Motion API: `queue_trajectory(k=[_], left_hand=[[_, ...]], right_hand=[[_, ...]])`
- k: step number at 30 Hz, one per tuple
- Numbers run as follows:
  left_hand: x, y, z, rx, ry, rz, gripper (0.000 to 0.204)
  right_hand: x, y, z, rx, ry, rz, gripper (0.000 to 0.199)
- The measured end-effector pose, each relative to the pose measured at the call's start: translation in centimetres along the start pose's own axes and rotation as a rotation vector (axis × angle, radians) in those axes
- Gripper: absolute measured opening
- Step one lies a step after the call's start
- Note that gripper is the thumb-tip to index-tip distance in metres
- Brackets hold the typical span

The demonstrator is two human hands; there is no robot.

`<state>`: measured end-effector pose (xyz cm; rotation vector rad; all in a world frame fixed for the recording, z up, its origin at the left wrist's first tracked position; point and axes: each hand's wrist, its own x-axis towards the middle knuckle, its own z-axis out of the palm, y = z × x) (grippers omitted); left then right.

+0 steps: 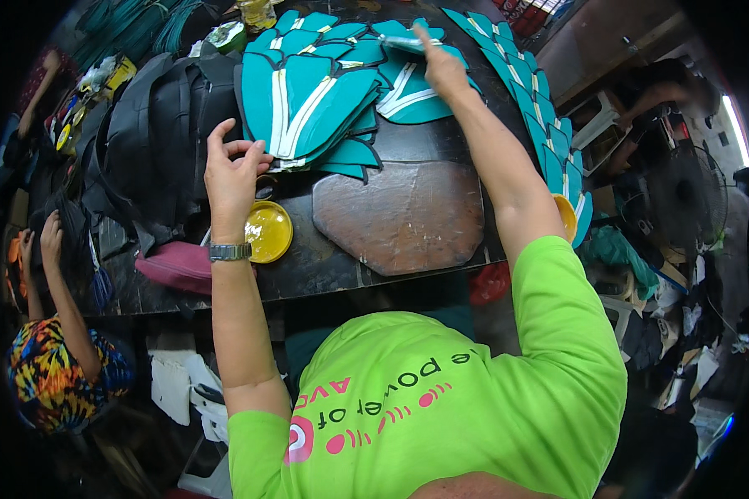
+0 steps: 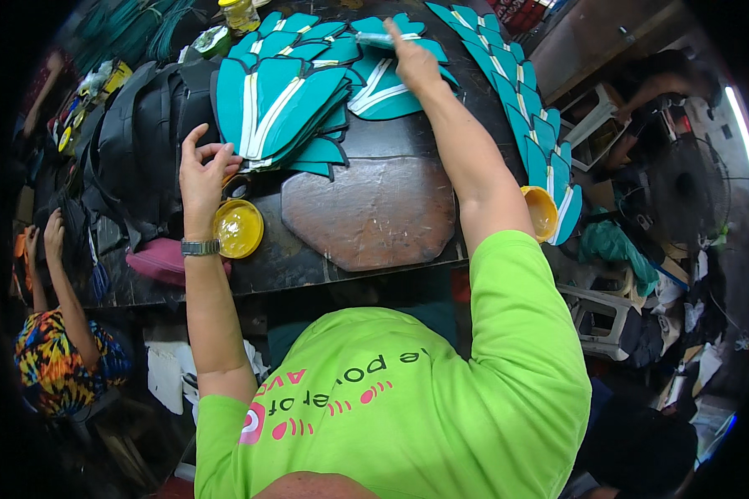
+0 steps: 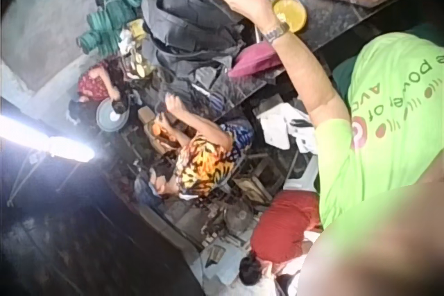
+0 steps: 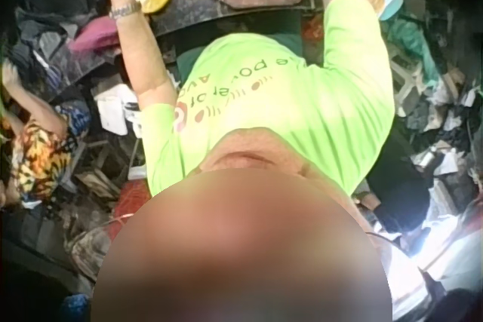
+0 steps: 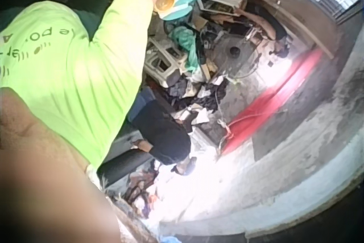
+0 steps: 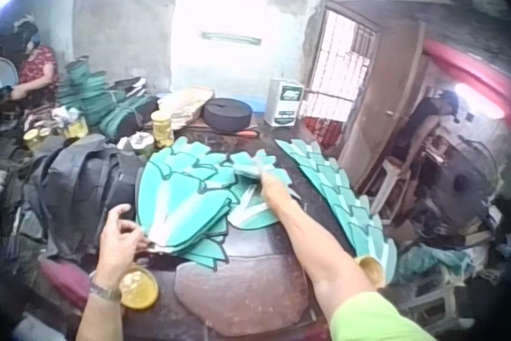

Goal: The person repeatedly applies a yellow paste to teal and white leaf-shaped craft pieces and presses them together on a workbench. They handle the pieces one at a time, aligning and smoothing the edges, then stack the assembled units. Near the end, they pour a liquid from a metal can into a small yellow container.

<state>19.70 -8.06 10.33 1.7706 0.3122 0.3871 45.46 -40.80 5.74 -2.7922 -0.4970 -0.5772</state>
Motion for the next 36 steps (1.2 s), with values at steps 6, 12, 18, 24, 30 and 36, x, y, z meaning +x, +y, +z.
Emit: queue_trajectory(k=[6, 12, 18, 24, 30, 36], left_hand=[[-1.9, 1.8, 0.8, 0.137, 0.209, 0.249, 0.062], [-3.0, 1.5, 3.6, 0.92, -0.229, 0.528, 0.063], [-3.2, -0.1, 3.0, 0.854, -0.314, 0.457, 0.069], [-3.3, -0.2, 3.3, 0.841, -0.306, 0.447, 0.071], [-3.5, 0.0, 3.2, 0.878, -0.308, 0.448, 0.075], [-3.5, 0.3, 3.2, 0.918, -0.311, 0.472, 0.079]], right_hand=[[-0.6, -7.9, -4.1, 0.426, 0.495, -0.419, 0.079], [-6.3, -14.0, -4.4, 0.507, -0.079, -0.664, 0.098], [-1.4, -3.3, -3.0, 0.064, -0.043, 0.315, 0.095], [-1.4, -0.2, 0.2, 0.216, -0.088, 0.342, 0.093], [-0.9, 0.0, 0.5, 0.027, -0.168, 0.444, 0.108], [-0.1, 1.8, 0.9, 0.264, -0.286, 0.372, 0.115]])
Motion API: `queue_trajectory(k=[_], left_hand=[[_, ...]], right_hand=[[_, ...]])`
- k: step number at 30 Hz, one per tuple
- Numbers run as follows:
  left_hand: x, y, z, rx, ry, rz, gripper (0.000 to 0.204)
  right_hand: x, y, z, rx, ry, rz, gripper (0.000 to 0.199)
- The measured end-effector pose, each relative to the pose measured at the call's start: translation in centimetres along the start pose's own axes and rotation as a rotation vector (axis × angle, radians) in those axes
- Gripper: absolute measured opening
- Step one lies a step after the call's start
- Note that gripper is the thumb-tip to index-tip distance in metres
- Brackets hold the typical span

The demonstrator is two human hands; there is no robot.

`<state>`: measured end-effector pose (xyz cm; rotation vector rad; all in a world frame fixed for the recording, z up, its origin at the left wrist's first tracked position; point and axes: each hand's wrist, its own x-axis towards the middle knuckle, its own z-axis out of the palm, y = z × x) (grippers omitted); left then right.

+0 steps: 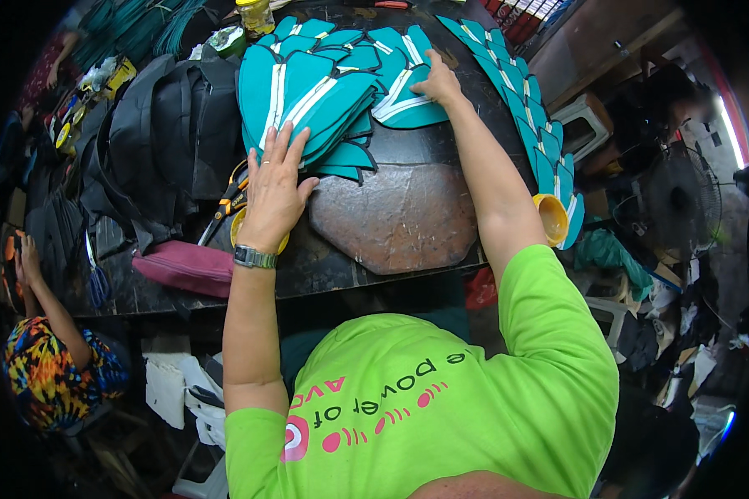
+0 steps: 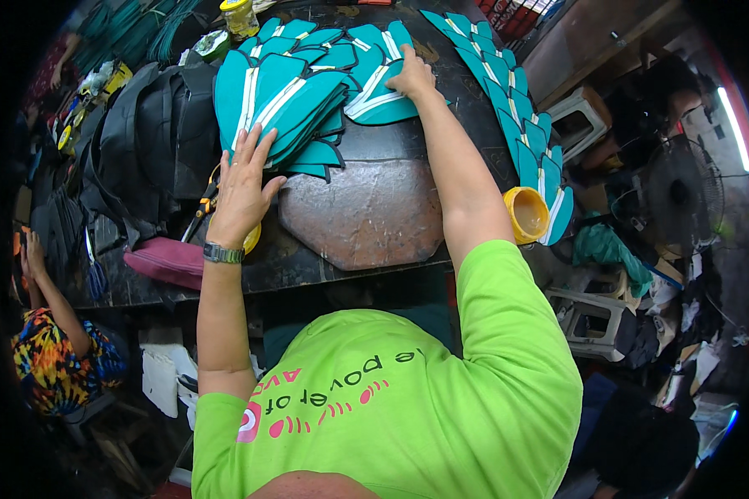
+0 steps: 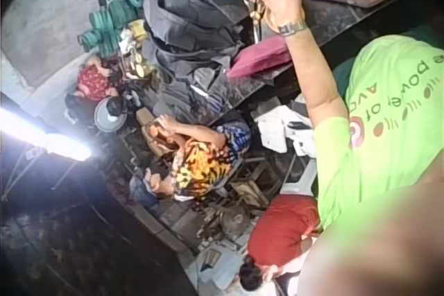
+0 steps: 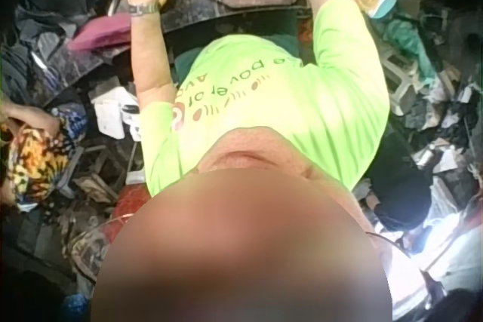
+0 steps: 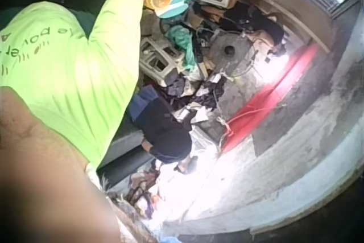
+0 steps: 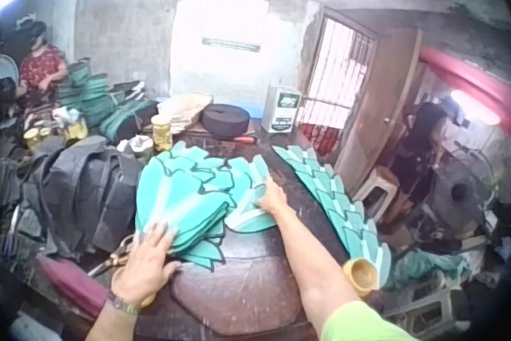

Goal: The person repeatedly applies a yellow paste to teal and white leaf-shaped craft pieces and presses them together on a workbench. They handle the pieces one at a time, aligning and smoothing the edges, then stack the assembled units. Near the end, they pour a liquid from a metal can into a small yellow container.

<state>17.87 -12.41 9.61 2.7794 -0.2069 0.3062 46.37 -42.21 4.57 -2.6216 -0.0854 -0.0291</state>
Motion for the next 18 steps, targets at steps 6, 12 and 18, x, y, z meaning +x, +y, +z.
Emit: queue_trajectory(k=[6, 12, 18], left_hand=[[-0.1, -0.2, 0.2, -0.023, 0.014, 0.015, 0.081], [0.1, -0.6, 0.3, -0.031, 0.034, 0.062, 0.083], [0.0, -1.0, 0.2, -0.057, 0.03, 0.084, 0.086]], right_hand=[[0.0, -0.2, 0.1, -0.225, 0.053, 0.148, 0.122], [2.5, 2.6, 0.2, 0.004, 0.064, 0.011, 0.111], [2.2, -0.3, -5.7, 0.427, 0.265, -0.148, 0.085]])
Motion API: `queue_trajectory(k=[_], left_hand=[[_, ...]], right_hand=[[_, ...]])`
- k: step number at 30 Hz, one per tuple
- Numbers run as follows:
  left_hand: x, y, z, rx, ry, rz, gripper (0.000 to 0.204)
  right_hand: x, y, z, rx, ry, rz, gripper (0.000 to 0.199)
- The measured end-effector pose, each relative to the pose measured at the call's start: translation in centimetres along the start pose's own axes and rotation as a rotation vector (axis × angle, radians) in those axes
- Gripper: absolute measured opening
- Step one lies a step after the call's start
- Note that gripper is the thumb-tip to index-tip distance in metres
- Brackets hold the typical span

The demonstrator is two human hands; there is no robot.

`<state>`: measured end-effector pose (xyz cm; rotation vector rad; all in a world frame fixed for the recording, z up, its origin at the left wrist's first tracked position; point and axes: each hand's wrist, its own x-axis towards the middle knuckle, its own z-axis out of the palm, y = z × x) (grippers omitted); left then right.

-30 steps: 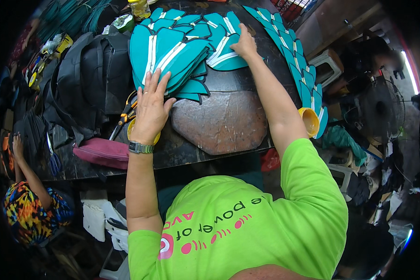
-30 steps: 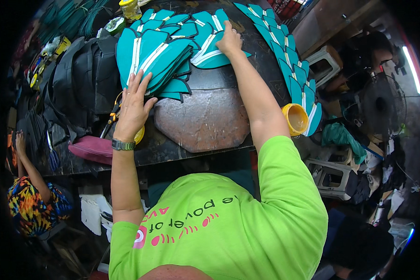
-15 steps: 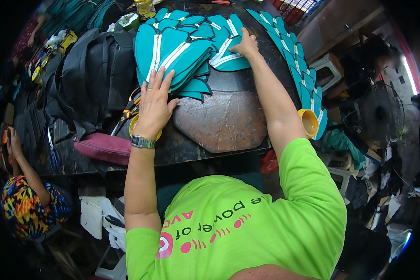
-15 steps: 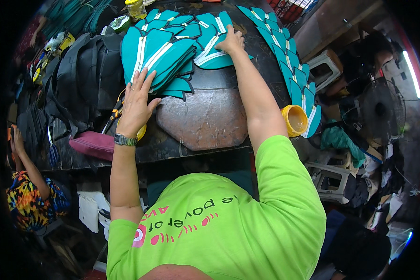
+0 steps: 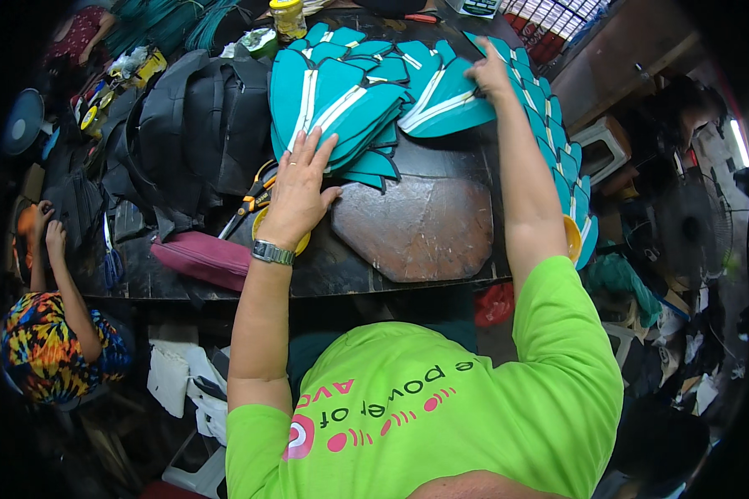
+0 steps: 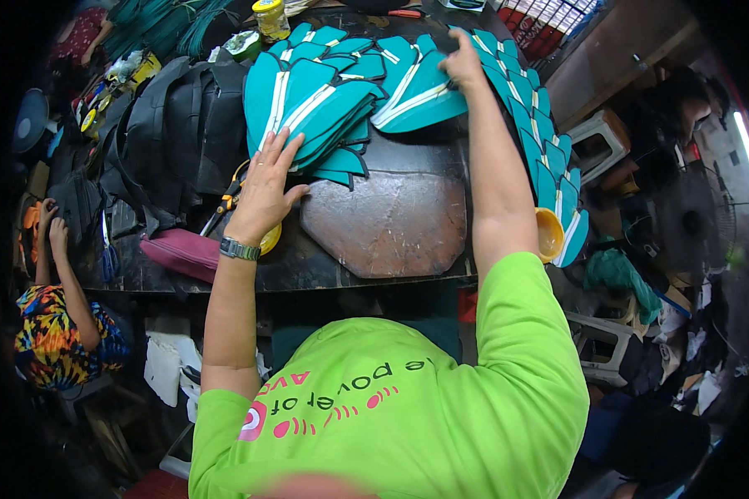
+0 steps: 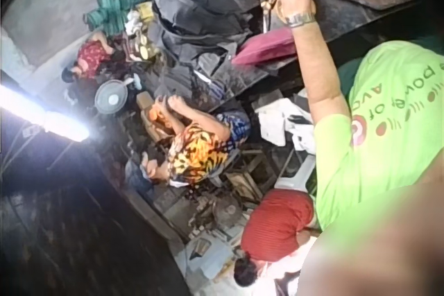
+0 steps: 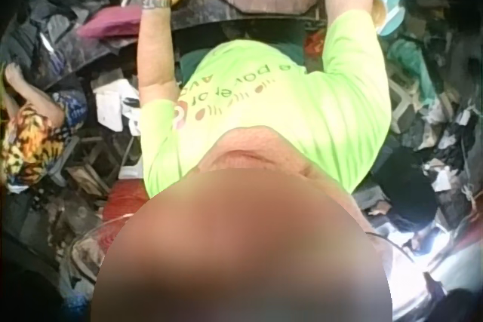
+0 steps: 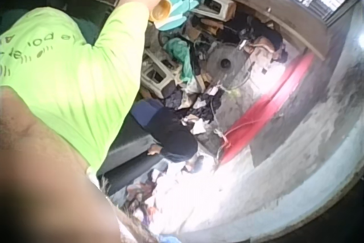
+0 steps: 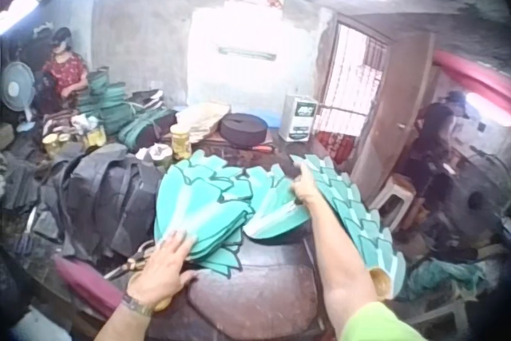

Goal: The person repeatedly applies a yellow paste to teal and white leaf-shaped craft pieces and presses them together on a workbench. They handle the pieces one at a time, aligning and smoothing the edges, then stack the assembled units. Near the end, they pour a liquid from a metal can into a small yellow container.

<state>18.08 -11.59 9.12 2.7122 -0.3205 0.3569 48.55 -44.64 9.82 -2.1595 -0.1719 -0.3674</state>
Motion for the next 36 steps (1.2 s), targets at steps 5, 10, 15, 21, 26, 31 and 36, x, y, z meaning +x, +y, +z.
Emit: queue_trajectory(k=[5, 10, 15, 21, 26, 31, 36], left_hand=[[0.2, 0.3, -1.1, -0.117, 0.166, 0.028, 0.059], [-0.1, 2.9, -2.1, -0.166, 0.729, 0.109, 0.013], [2.7, 2.6, -0.4, 0.174, 0.279, 0.022, 0.078], [2.5, 0.0, 1.2, 0.127, 0.052, -0.042, 0.08], [2.4, 0.0, 1.5, 0.127, 0.031, -0.061, 0.08], [2.6, 0.3, 1.4, 0.119, 0.021, -0.069, 0.081], [2.4, 0.1, 1.5, 0.108, 0.027, -0.062, 0.083]], right_hand=[[0.0, -11.4, -5.3, 0.382, 0.015, -0.441, 0.087], [-2.9, -16.3, 1.5, 0.626, -0.168, -0.33, 0.085], [-6.1, -12.0, 11.7, 0.094, -0.13, -0.426, 0.068], [1.4, -1.5, 8.4, -0.482, -0.038, 0.166, 0.088], [3.5, 2.6, 9.4, -0.461, -0.099, 0.223, 0.101], [5.3, 1.6, 11.6, 0.074, 0.038, 0.341, 0.102], [5.5, -0.7, 10.6, 0.317, 0.164, 0.178, 0.088]])
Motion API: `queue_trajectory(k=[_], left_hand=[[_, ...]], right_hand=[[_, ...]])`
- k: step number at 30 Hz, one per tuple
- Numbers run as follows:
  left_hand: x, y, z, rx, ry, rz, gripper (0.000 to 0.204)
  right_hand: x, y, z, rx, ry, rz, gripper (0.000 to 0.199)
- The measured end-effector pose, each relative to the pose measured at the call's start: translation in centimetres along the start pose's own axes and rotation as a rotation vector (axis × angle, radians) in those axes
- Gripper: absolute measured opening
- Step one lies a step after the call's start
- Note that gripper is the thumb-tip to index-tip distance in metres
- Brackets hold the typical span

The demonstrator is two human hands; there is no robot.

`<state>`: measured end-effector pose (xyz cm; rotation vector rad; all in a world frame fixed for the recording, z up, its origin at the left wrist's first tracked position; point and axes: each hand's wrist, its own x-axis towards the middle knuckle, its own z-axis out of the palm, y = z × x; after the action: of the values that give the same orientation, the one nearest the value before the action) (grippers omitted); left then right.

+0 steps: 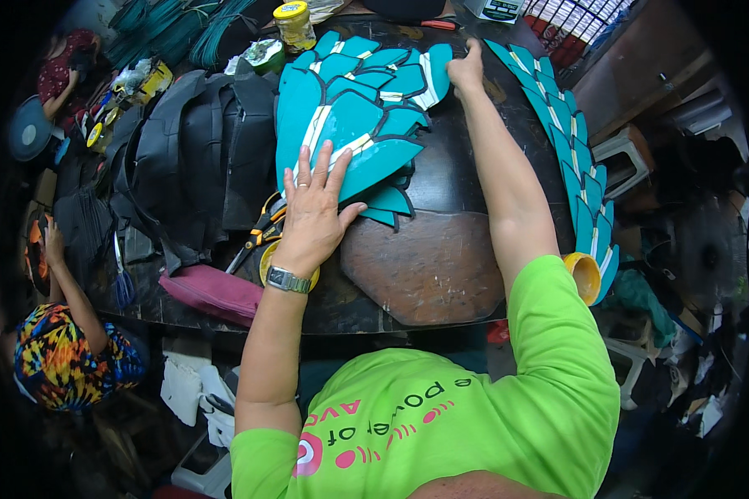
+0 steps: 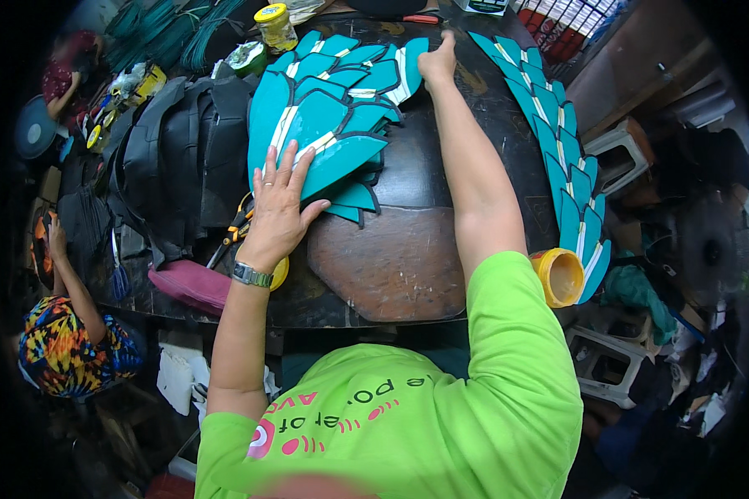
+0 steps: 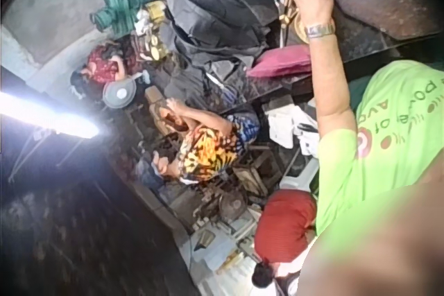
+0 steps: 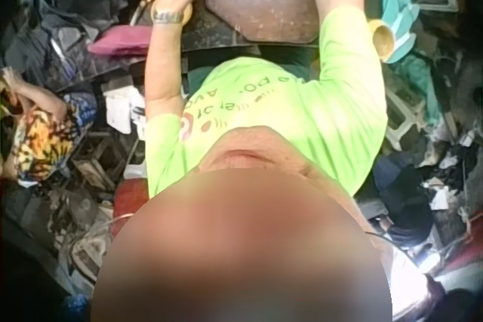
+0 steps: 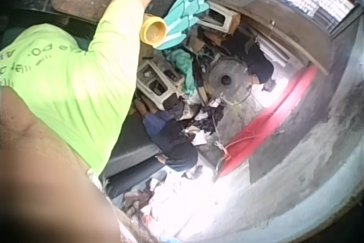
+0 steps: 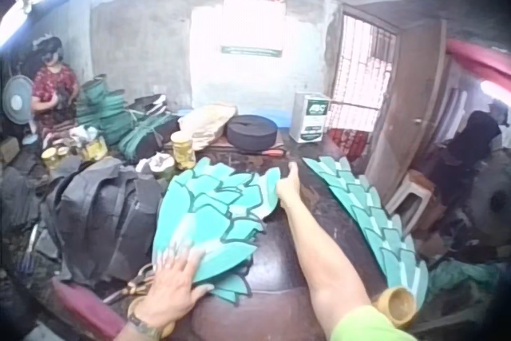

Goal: The person repeatedly applies a yellow paste to teal and white leaf-shaped craft pieces and presses them together on a workbench. They handle the pieces one at a time, aligning and smoothing the edges, then stack the assembled units. Near the end, they pour a liquid from a metal can into a small yellow container.

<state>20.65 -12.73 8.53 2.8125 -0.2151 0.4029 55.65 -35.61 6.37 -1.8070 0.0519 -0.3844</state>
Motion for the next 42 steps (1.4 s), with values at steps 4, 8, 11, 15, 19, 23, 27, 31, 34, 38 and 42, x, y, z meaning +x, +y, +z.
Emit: queue_trajectory(k=[4, 8, 11, 15, 19, 23, 27, 31, 34, 38, 42], left_hand=[[0.0, -0.2, -0.1, -0.011, -0.006, 0.0, 0.084], [0.1, 0.1, -0.3, 0.003, -0.033, -0.012, 0.089], [0.1, 0.1, -0.5, 0.007, -0.059, -0.014, 0.092], [0.2, 0.0, -0.8, 0.006, -0.089, -0.016, 0.095], [0.2, 0.1, -0.9, 0.001, -0.109, -0.021, 0.098], [0.3, 0.0, -1.1, -0.013, -0.114, -0.038, 0.099], [0.4, 0.1, -1.0, -0.022, -0.092, -0.025, 0.099], [0.6, -0.2, -1.1, -0.047, -0.073, -0.002, 0.104], [0.8, -1.0, -1.8, -0.19, -0.104, -0.018, 0.108], [1.4, -1.9, -2.8, -1.024, 0.206, -0.241, 0.085], [1.5, -1.7, -2.3, -0.601, 0.517, -0.104, 0.069]], right_hand=[[0.7, -3.2, -3.1, 0.099, 0.034, -0.415, 0.077], [0.3, -3.5, -3.9, -0.4, 0.053, -0.525, 0.081], [-2.5, -0.3, -3.1, -0.751, -0.044, -0.092, 0.089], [-4.2, 1.8, -1.4, -0.761, -0.205, 0.098, 0.098], [-4.0, 0.6, 0.5, -0.266, -0.057, 0.245, 0.097], [-4.4, -0.4, 0.7, -0.101, 0.017, 0.179, 0.077], [-4.3, -2.7, -2.2, -0.21, 0.16, -0.237, 0.073], [-5.5, -7.4, -5.3, -0.009, 0.218, -0.436, 0.08], [-9.3, -10.2, -6.0, 0.395, 0.202, -0.456, 0.079], [-17.7, -11.3, -4.3, 0.437, 0.077, -0.27, 0.078], [-27.9, -11.6, -1.5, 0.242, -0.244, -0.131, 0.083]])
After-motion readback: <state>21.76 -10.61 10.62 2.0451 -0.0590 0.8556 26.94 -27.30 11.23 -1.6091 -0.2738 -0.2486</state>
